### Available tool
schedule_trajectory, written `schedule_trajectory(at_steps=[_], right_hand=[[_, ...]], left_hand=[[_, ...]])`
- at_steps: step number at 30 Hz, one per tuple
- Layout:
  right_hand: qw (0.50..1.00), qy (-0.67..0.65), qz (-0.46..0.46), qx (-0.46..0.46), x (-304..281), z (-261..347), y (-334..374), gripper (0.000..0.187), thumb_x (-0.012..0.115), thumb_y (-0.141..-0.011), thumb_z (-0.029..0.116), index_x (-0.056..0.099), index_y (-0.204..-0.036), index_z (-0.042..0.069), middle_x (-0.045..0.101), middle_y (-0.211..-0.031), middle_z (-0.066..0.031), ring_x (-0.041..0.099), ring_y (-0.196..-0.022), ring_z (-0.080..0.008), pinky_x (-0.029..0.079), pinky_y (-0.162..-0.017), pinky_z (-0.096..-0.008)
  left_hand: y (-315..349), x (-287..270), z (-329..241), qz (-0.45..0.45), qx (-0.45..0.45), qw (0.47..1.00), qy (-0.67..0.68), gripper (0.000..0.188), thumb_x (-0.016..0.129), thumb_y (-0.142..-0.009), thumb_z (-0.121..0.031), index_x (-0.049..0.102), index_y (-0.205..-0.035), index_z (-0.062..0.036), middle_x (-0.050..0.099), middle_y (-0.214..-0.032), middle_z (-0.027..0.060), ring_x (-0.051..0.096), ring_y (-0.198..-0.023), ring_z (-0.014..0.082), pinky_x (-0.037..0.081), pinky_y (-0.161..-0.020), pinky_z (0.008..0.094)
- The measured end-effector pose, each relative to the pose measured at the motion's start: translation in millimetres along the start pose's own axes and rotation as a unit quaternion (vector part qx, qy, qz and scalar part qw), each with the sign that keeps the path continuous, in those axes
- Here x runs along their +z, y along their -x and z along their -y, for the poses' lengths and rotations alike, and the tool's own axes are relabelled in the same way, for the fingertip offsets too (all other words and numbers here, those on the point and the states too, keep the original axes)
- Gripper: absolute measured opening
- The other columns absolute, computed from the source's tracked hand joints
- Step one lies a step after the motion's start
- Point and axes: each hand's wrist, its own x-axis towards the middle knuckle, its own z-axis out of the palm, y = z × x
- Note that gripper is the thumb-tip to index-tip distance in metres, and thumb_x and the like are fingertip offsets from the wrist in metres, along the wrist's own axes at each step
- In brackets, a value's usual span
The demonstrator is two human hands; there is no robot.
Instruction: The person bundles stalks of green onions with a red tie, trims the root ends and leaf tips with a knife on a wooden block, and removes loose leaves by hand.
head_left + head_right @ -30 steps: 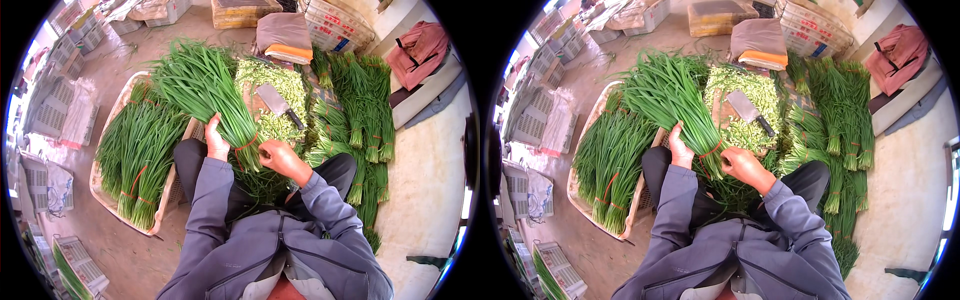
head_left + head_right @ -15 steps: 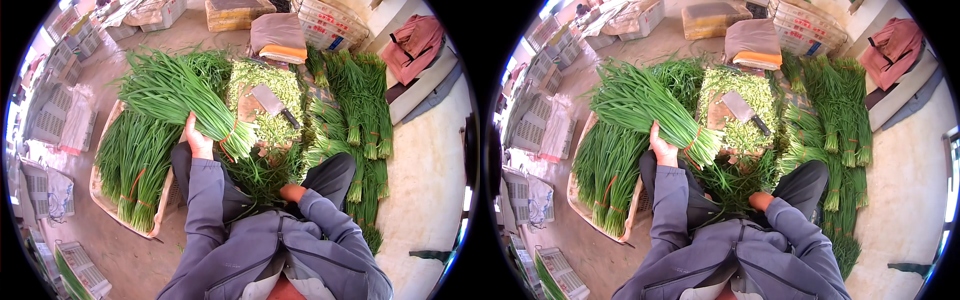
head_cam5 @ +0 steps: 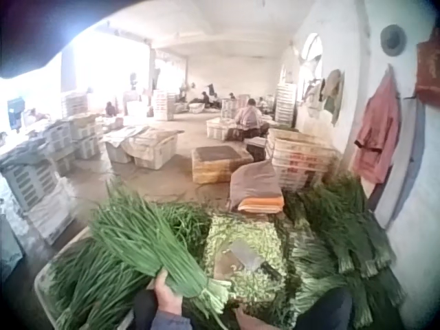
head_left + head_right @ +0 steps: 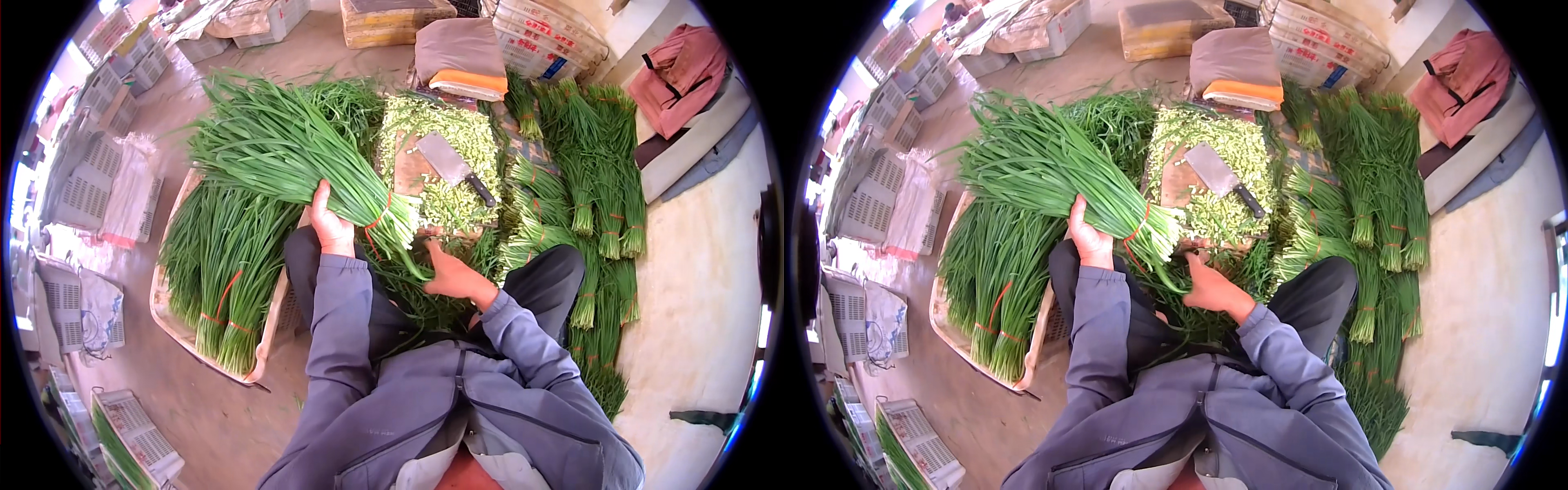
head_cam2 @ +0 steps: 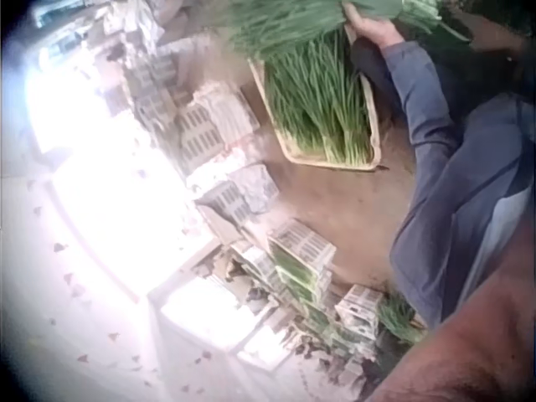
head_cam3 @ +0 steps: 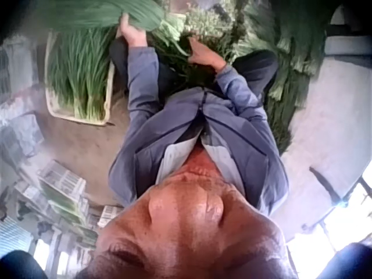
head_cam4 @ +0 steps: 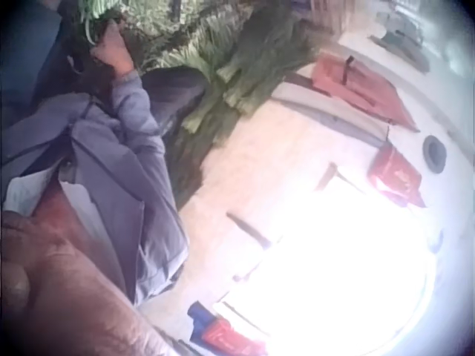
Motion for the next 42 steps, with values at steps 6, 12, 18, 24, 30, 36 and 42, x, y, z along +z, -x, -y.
schedule_trajectory(at_steps=[6,12,18,24,30,36,42], right_hand=[[0.984,-0.098,0.118,-0.087,-32,-17,19,0.120,0.088,-0.069,0.035,0.016,-0.153,-0.010,0.030,-0.158,-0.0258,0.031,-0.147,-0.0295,0.026,-0.120,-0.0357],[0.984,-0.096,-0.139,-0.058,17,12,-18,0.088,0.074,-0.086,0.051,0.041,-0.137,-0.012,0.054,-0.132,-0.0354,0.055,-0.126,-0.0398,0.043,-0.106,-0.0431],[0.978,0.148,-0.079,-0.124,78,-70,-6,0.025,0.053,-0.100,0.023,0.064,-0.093,0.002,0.066,-0.076,-0.0180,0.067,-0.077,-0.0400,0.054,-0.068,-0.0471],[0.965,0.237,0.114,0.003,68,-141,25,0.022,0.068,-0.084,0.024,0.071,-0.098,0.007,0.072,-0.094,-0.0155,0.068,-0.090,-0.0403,0.056,-0.081,-0.0474],[0.958,-0.113,-0.263,0.014,-56,8,-4,0.025,0.065,-0.093,0.021,0.069,-0.087,-0.003,0.069,-0.074,-0.0158,0.066,-0.065,-0.0252,0.050,-0.062,-0.0359],[0.975,0.065,-0.208,0.049,-101,2,-43,0.061,0.054,-0.097,0.055,0.072,-0.086,-0.003,0.071,-0.079,-0.0171,0.068,-0.078,-0.0310,0.051,-0.074,-0.0402],[0.946,-0.318,0.003,0.059,-84,16,-42,0.078,0.053,-0.094,0.065,0.069,-0.111,-0.009,0.073,-0.105,-0.0162,0.069,-0.097,-0.0284,0.054,-0.086,-0.0377]], left_hand=[[-2,-4,-6,-0.005,-0.013,1.000,0.017,0.055,0.065,-0.092,-0.014,0.047,-0.142,-0.0027,0.058,-0.137,0.0089,0.058,-0.121,0.0246,0.046,-0.105,0.0408],[6,7,1,-0.009,-0.046,0.999,0.020,0.042,0.053,-0.101,-0.029,0.057,-0.131,-0.0016,0.064,-0.129,0.0098,0.061,-0.118,0.0262,0.047,-0.104,0.0433],[7,15,-8,-0.013,-0.040,0.998,0.039,0.040,0.060,-0.097,-0.026,0.059,-0.127,0.0001,0.067,-0.122,0.0087,0.064,-0.110,0.0244,0.050,-0.099,0.0401],[9,17,-17,0.010,-0.056,0.997,0.059,0.038,0.058,-0.099,-0.027,0.061,-0.125,0.0000,0.067,-0.122,0.0092,0.064,-0.110,0.0249,0.050,-0.100,0.0406],[12,14,-9,0.021,-0.109,0.991,0.074,0.041,0.054,-0.100,-0.032,0.060,-0.127,-0.0018,0.067,-0.124,0.0105,0.063,-0.114,0.0282,0.048,-0.104,0.0455],[19,17,-5,0.003,-0.097,0.995,0.022,0.046,0.052,-0.100,-0.036,0.058,-0.132,-0.0040,0.065,-0.127,0.0096,0.064,-0.114,0.0279,0.050,-0.102,0.0454],[25,30,-1,0.011,-0.131,0.991,-0.028,0.052,0.044,-0.101,-0.043,0.058,-0.134,-0.0051,0.065,-0.129,0.0113,0.064,-0.114,0.0292,0.052,-0.100,0.0444]])
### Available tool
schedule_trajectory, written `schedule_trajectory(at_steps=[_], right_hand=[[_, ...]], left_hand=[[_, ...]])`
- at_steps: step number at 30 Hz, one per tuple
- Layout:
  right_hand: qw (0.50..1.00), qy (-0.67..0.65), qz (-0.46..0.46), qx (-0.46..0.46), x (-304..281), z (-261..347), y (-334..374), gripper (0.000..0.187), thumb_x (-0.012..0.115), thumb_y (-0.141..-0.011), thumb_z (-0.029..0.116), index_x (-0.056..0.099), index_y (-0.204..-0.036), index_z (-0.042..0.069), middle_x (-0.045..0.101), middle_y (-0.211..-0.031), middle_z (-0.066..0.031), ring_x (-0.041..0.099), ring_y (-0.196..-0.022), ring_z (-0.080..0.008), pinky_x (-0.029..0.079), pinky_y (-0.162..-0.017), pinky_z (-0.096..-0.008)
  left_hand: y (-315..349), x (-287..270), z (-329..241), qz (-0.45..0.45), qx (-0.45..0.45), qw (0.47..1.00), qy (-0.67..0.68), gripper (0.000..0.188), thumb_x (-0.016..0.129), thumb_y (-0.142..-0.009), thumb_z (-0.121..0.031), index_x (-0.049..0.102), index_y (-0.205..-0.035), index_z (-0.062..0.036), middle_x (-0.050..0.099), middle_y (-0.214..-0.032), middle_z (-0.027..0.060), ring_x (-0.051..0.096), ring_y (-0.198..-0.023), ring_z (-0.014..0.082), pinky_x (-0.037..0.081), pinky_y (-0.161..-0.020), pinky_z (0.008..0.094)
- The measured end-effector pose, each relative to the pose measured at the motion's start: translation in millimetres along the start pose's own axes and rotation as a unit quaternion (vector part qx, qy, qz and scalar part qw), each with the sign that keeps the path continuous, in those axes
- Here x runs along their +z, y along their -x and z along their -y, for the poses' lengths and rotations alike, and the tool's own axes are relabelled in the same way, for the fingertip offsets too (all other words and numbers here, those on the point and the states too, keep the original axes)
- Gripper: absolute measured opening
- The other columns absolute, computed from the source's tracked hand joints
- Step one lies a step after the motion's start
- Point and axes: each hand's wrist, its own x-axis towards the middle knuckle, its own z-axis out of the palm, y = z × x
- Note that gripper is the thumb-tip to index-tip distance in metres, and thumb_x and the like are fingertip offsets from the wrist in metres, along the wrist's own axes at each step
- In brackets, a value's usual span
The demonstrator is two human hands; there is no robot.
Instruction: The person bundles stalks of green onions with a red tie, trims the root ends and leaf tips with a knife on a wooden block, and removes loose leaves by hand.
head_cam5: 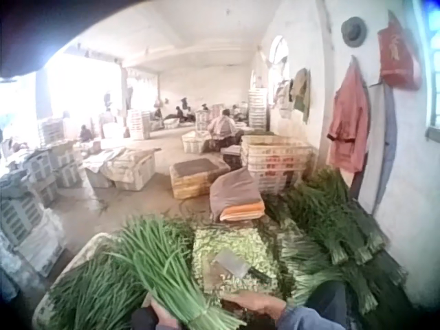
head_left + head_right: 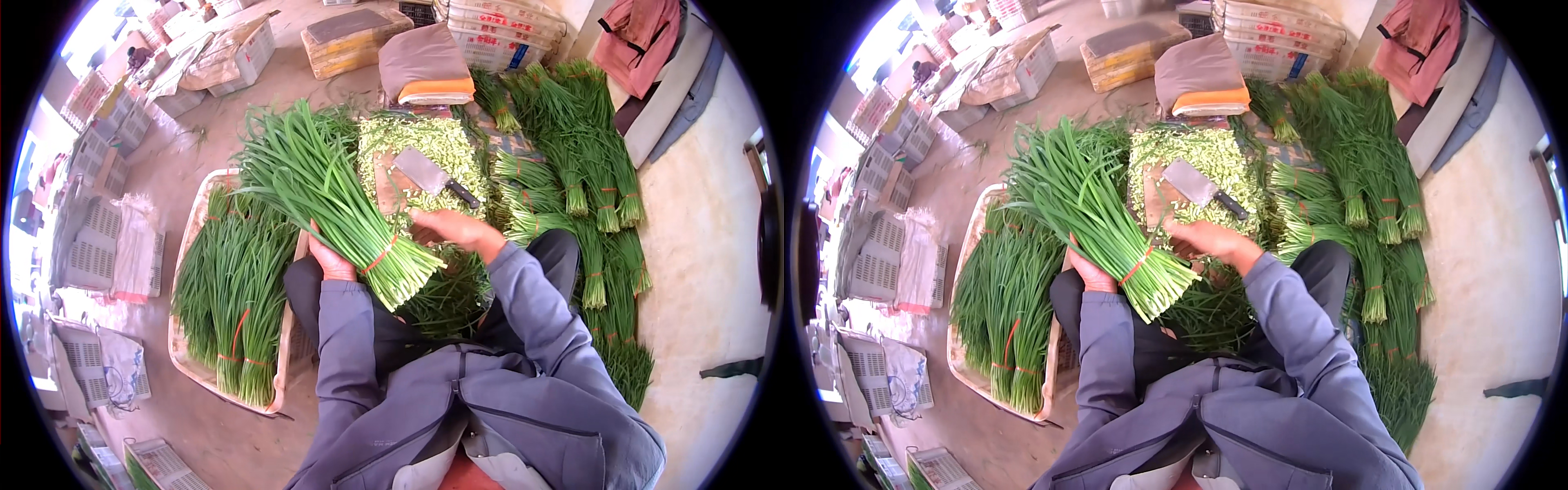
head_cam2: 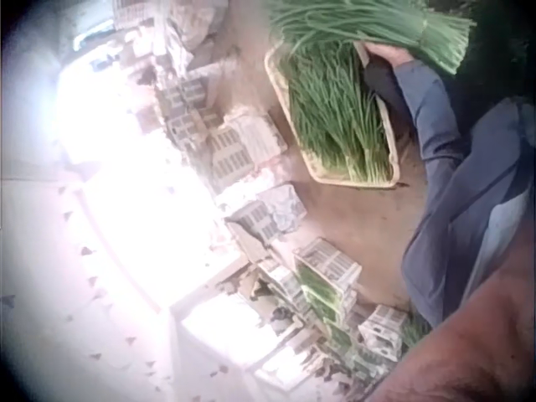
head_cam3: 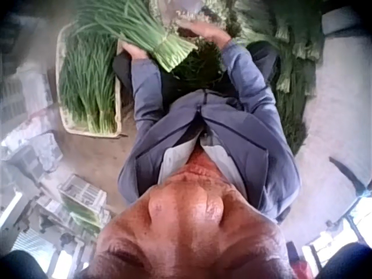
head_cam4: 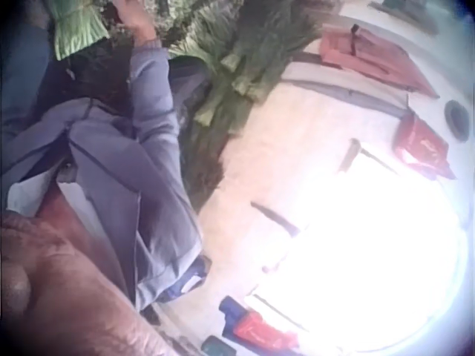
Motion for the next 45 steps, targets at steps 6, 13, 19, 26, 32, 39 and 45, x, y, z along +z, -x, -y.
schedule_trajectory(at_steps=[6,13,19,26,32,39,45], right_hand=[[0.876,-0.437,-0.026,-0.200,45,-8,-16,0.012,0.062,-0.100,0.018,0.066,-0.095,0.008,0.070,-0.094,-0.0054,0.069,-0.083,-0.0188,0.057,-0.074,-0.0319],[0.992,-0.020,-0.035,-0.120,3,-7,48,0.025,0.062,-0.100,0.028,0.062,-0.091,0.004,0.064,-0.073,-0.0033,0.062,-0.062,-0.0082,0.051,-0.055,-0.0237],[0.987,0.091,-0.031,-0.131,27,-13,46,0.031,0.065,-0.096,0.033,0.063,-0.087,0.003,0.058,-0.067,-0.0007,0.052,-0.052,-0.0093,0.041,-0.047,-0.0273],[0.847,0.529,0.020,0.042,-19,-53,22,0.037,0.069,-0.086,0.036,0.071,-0.100,0.002,0.071,-0.085,-0.0172,0.069,-0.076,-0.0308,0.053,-0.073,-0.0446],[0.925,0.168,-0.193,-0.282,49,63,24,0.032,0.075,-0.085,0.029,0.070,-0.101,0.001,0.070,-0.085,-0.0170,0.069,-0.077,-0.0285,0.054,-0.070,-0.0377],[0.943,-0.125,-0.138,-0.274,32,37,6,0.014,0.065,-0.096,0.015,0.067,-0.093,0.002,0.071,-0.090,-0.0082,0.069,-0.081,-0.0167,0.056,-0.073,-0.0303],[0.796,-0.459,-0.140,-0.369,18,1,26,0.006,0.062,-0.098,0.013,0.062,-0.093,0.012,0.070,-0.090,-0.0074,0.068,-0.084,-0.0206,0.058,-0.079,-0.0354]], left_hand=[[1,-14,3,-0.002,-0.034,0.999,0.018,0.055,0.045,-0.100,-0.045,0.056,-0.136,-0.0056,0.063,-0.132,0.0123,0.064,-0.114,0.0318,0.052,-0.100,0.0465],[-1,-4,9,0.026,-0.044,0.998,0.035,0.054,0.048,-0.099,-0.045,0.058,-0.134,-0.0052,0.065,-0.129,0.0127,0.065,-0.112,0.0320,0.054,-0.097,0.0471],[-1,-13,4,0.012,-0.057,0.998,0.028,0.056,0.047,-0.099,-0.047,0.058,-0.135,-0.0058,0.064,-0.130,0.0116,0.064,-0.114,0.0317,0.052,-0.099,0.0465],[-2,-12,12,0.035,-0.106,0.993,0.039,0.049,0.048,-0.100,-0.039,0.060,-0.130,-0.0023,0.068,-0.122,0.0141,0.067,-0.108,0.0321,0.054,-0.096,0.0467],[8,-16,20,0.037,-0.137,0.990,-0.012,0.049,0.058,-0.095,-0.037,0.060,-0.128,-0.0015,0.068,-0.121,0.0151,0.066,-0.108,0.0315,0.051,-0.100,0.0467],[6,-13,25,0.024,-0.169,0.985,-0.023,0.046,0.054,-0.098,-0.036,0.059,-0.128,-0.0020,0.068,-0.119,0.0139,0.067,-0.106,0.0295,0.053,-0.096,0.0456],[2,-6,25,-0.032,-0.114,0.993,0.006,0.047,0.053,-0.099,-0.040,0.059,-0.129,-0.0046,0.068,-0.121,0.0112,0.065,-0.108,0.0286,0.051,-0.098,0.0448]])
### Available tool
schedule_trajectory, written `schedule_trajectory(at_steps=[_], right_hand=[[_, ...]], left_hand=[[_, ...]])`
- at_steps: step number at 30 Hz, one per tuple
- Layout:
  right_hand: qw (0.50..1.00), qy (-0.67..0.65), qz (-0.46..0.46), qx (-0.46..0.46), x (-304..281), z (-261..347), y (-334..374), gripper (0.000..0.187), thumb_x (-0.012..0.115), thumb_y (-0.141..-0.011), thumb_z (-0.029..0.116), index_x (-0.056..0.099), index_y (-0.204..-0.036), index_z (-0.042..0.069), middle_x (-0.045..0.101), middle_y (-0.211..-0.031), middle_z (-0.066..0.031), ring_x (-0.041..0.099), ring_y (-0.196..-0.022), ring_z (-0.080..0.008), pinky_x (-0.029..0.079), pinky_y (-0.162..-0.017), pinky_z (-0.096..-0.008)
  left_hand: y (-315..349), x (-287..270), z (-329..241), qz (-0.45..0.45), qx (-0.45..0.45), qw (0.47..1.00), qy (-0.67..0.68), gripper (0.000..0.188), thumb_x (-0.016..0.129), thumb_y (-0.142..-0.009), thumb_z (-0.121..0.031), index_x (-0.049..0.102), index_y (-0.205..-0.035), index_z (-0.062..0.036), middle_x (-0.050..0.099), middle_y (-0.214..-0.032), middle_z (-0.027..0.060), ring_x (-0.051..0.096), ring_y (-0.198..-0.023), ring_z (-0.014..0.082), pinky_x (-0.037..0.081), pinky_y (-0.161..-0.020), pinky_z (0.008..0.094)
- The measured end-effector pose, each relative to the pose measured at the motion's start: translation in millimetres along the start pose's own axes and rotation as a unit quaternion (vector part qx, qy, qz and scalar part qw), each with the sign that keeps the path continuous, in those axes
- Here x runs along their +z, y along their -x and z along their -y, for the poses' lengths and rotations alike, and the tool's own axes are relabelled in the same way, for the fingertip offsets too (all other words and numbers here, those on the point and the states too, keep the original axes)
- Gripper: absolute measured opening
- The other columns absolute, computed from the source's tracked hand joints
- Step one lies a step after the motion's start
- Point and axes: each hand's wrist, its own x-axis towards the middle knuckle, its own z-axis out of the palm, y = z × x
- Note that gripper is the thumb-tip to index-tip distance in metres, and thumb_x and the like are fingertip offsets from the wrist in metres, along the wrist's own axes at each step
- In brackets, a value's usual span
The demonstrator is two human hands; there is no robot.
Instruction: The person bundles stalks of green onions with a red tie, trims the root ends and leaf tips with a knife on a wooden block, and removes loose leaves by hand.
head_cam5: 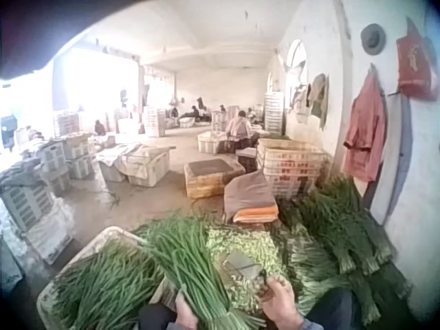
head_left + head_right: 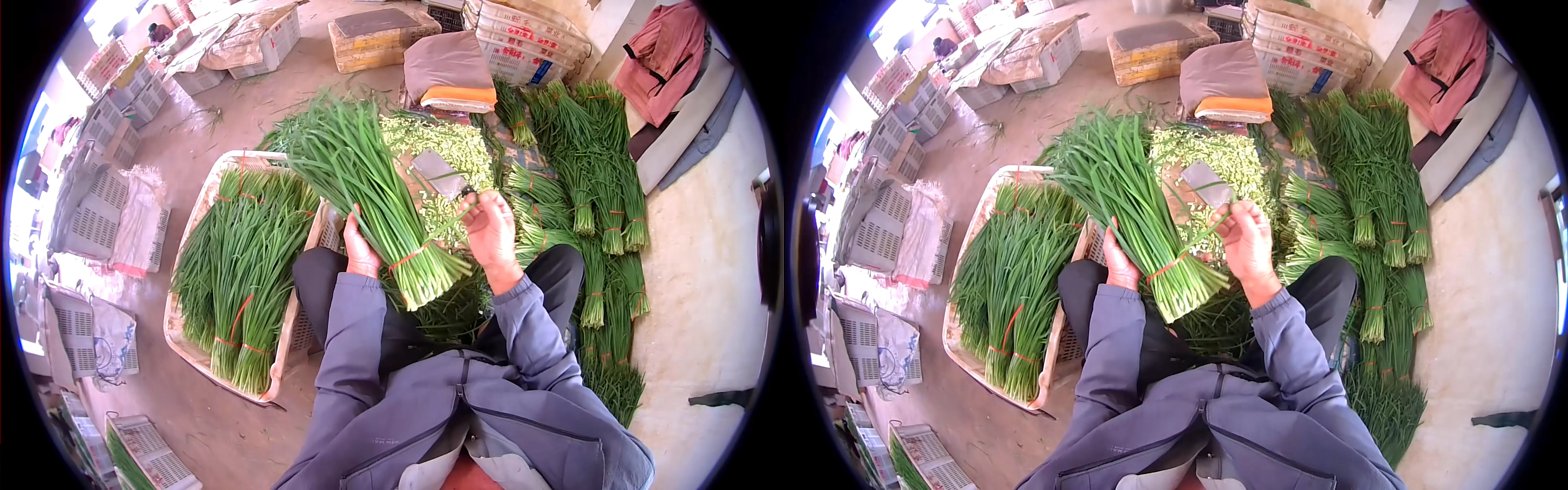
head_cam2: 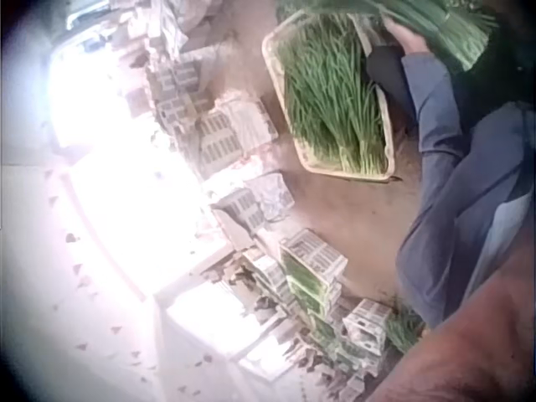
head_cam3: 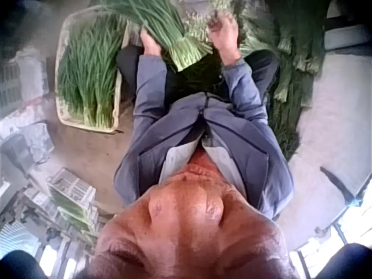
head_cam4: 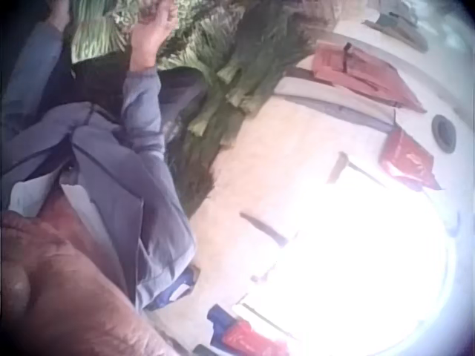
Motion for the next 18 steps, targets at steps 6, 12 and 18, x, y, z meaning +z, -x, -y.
schedule_trajectory(at_steps=[6,12,18], right_hand=[[0.986,-0.083,-0.135,-0.050,-15,32,-12,0.015,0.055,-0.102,0.018,0.054,-0.090,0.009,0.061,-0.082,-0.0039,0.059,-0.074,-0.0159,0.053,-0.068,-0.0317],[0.781,0.611,0.060,0.115,-48,37,-14,0.026,0.070,-0.090,0.019,0.069,-0.105,-0.003,0.071,-0.090,-0.0101,0.065,-0.076,-0.0149,0.053,-0.069,-0.0301],[0.808,0.561,0.093,0.155,28,-19,-6,0.028,0.072,-0.091,0.023,0.069,-0.104,-0.002,0.070,-0.089,-0.0055,0.064,-0.075,-0.0126,0.055,-0.066,-0.0279]], left_hand=[[-3,-8,-8,-0.029,0.047,0.998,0.038,0.046,0.052,-0.099,-0.041,0.060,-0.128,-0.0061,0.066,-0.124,0.0088,0.063,-0.111,0.0283,0.050,-0.100,0.0442],[-4,-1,0,0.018,0.034,0.999,0.033,0.045,0.053,-0.099,-0.040,0.061,-0.127,-0.0047,0.068,-0.122,0.0097,0.065,-0.109,0.0283,0.051,-0.099,0.0443],[-3,-8,5,0.020,-0.001,1.000,-0.011,0.043,0.051,-0.100,-0.036,0.061,-0.125,-0.0026,0.069,-0.119,0.0120,0.067,-0.107,0.0289,0.052,-0.098,0.0446]])
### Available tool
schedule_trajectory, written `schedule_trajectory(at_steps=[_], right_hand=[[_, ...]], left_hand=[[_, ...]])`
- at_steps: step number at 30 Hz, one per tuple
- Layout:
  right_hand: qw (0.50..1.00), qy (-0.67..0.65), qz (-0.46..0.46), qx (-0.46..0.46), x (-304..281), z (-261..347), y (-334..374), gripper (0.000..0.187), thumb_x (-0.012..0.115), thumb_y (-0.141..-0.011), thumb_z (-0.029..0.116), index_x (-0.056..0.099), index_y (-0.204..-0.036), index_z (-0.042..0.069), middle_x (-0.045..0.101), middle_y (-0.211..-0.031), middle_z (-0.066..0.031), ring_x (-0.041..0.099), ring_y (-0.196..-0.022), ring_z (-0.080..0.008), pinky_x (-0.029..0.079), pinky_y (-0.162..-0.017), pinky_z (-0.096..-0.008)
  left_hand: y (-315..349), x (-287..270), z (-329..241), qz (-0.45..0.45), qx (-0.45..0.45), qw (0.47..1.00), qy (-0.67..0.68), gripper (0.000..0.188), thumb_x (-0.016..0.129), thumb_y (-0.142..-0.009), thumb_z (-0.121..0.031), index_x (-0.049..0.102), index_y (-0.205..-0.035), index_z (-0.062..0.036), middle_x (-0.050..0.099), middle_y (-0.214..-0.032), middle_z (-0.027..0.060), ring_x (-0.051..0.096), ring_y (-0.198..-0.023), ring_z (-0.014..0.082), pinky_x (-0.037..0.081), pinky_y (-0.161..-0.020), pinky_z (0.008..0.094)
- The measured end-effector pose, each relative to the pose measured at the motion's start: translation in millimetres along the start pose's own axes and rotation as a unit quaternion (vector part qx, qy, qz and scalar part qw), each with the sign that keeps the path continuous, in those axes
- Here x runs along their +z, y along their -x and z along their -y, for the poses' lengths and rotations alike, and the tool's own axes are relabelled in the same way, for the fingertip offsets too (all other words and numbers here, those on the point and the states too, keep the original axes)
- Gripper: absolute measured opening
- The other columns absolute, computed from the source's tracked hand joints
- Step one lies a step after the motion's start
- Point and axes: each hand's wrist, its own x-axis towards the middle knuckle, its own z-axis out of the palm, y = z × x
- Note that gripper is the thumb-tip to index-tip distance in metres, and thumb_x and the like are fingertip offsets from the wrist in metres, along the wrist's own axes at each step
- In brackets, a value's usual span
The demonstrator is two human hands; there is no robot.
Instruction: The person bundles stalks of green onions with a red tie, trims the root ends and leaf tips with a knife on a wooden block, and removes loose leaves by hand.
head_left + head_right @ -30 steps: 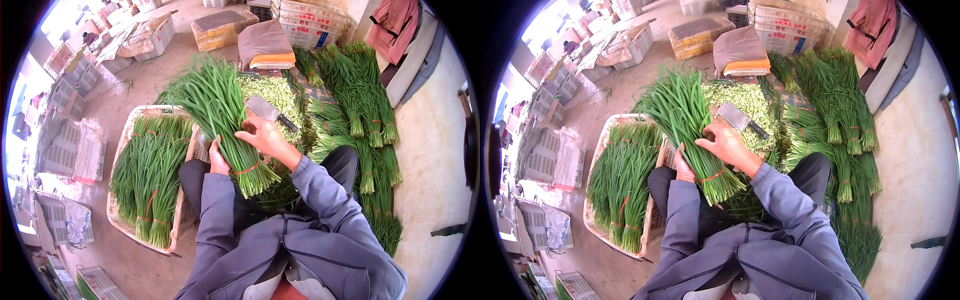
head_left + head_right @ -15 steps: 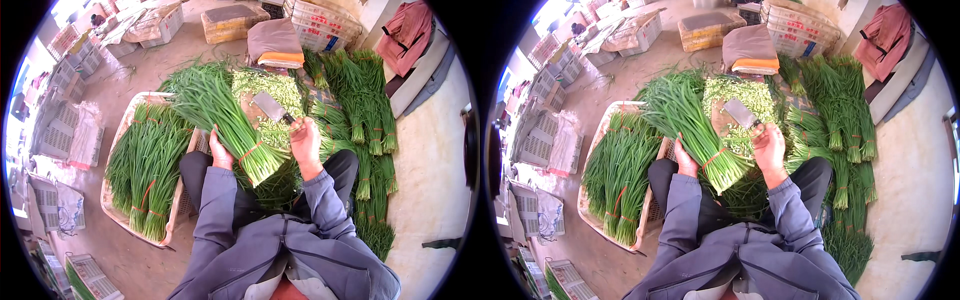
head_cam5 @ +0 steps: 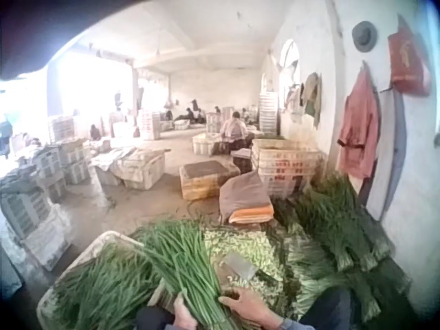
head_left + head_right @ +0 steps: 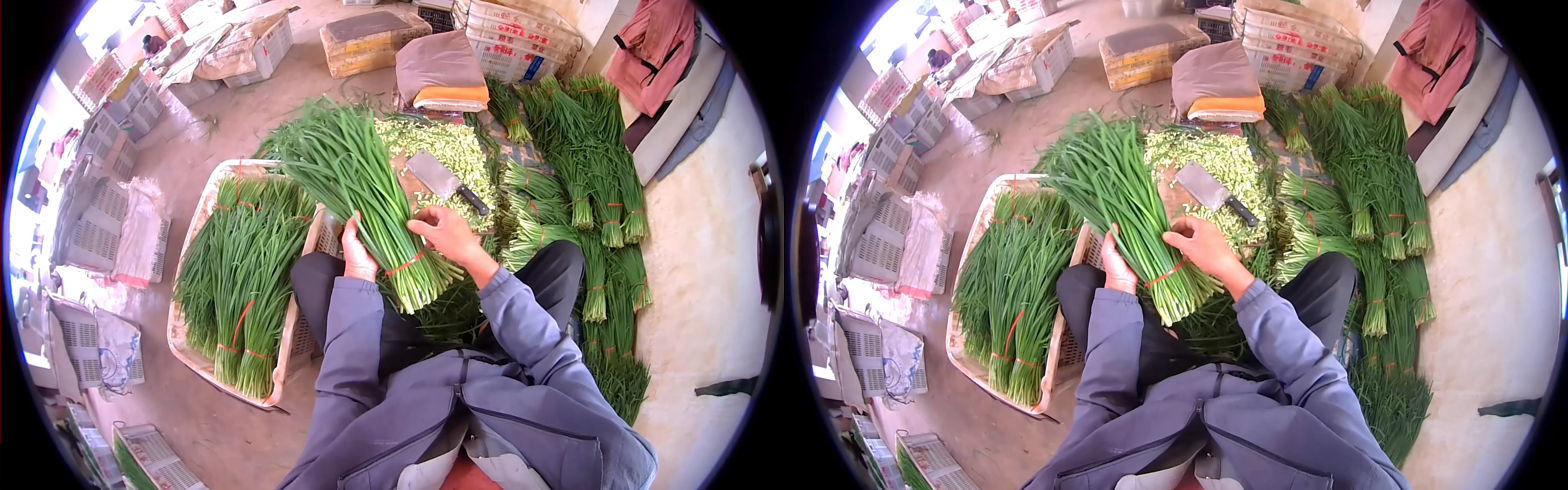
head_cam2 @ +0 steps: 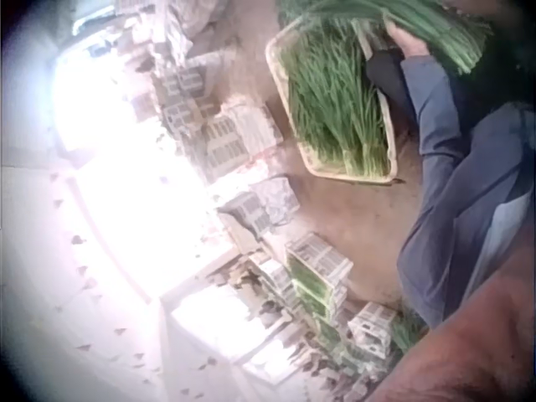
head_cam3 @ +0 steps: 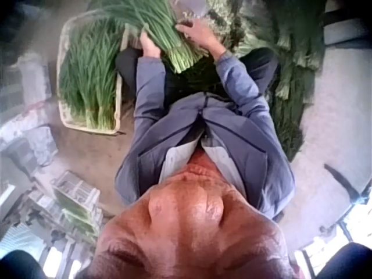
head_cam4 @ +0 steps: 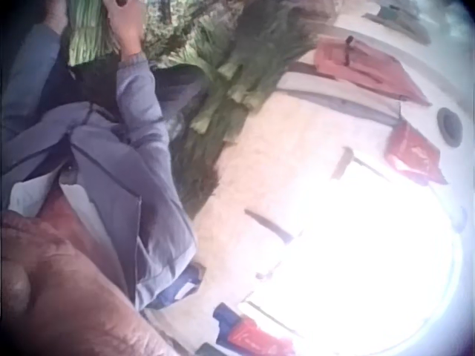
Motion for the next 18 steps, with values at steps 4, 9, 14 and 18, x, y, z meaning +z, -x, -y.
schedule_trajectory(at_steps=[4,9,14,18], right_hand=[[0.984,-0.145,-0.017,0.099,-3,-11,-1,0.016,0.069,-0.092,0.017,0.066,-0.096,0.001,0.071,-0.090,-0.0072,0.066,-0.077,-0.0141,0.057,-0.072,-0.0308],[0.871,-0.489,-0.005,-0.049,-8,-50,24,0.012,0.059,-0.094,0.001,0.056,-0.085,0.008,0.070,-0.095,-0.0125,0.069,-0.087,-0.0224,0.059,-0.080,-0.0370],[0.847,-0.517,-0.014,-0.125,-3,-45,33,0.013,0.055,-0.091,-0.004,0.055,-0.085,0.007,0.067,-0.091,-0.0117,0.068,-0.077,-0.0223,0.057,-0.073,-0.0349],[0.929,-0.298,0.108,-0.191,-2,-9,46,0.011,0.055,-0.091,-0.006,0.052,-0.093,0.005,0.064,-0.086,-0.0106,0.066,-0.074,-0.0188,0.054,-0.067,-0.0319]], left_hand=[[0,-4,-3,0.001,-0.015,1.000,-0.014,0.043,0.050,-0.100,-0.034,0.060,-0.126,-0.0019,0.069,-0.118,0.0128,0.068,-0.105,0.0287,0.053,-0.096,0.0442],[4,6,-1,-0.003,-0.008,1.000,-0.001,0.041,0.053,-0.099,-0.037,0.062,-0.123,-0.0038,0.070,-0.115,0.0093,0.068,-0.102,0.0256,0.054,-0.093,0.0420],[2,8,2,-0.005,0.009,1.000,0.013,0.040,0.055,-0.100,-0.037,0.063,-0.121,-0.0043,0.070,-0.115,0.0076,0.067,-0.101,0.0242,0.054,-0.092,0.0412],[-4,-1,-1,-0.047,0.023,0.998,-0.028,0.038,0.056,-0.099,-0.032,0.059,-0.124,-0.0045,0.069,-0.115,0.0089,0.067,-0.099,0.0231,0.055,-0.089,0.0428]])
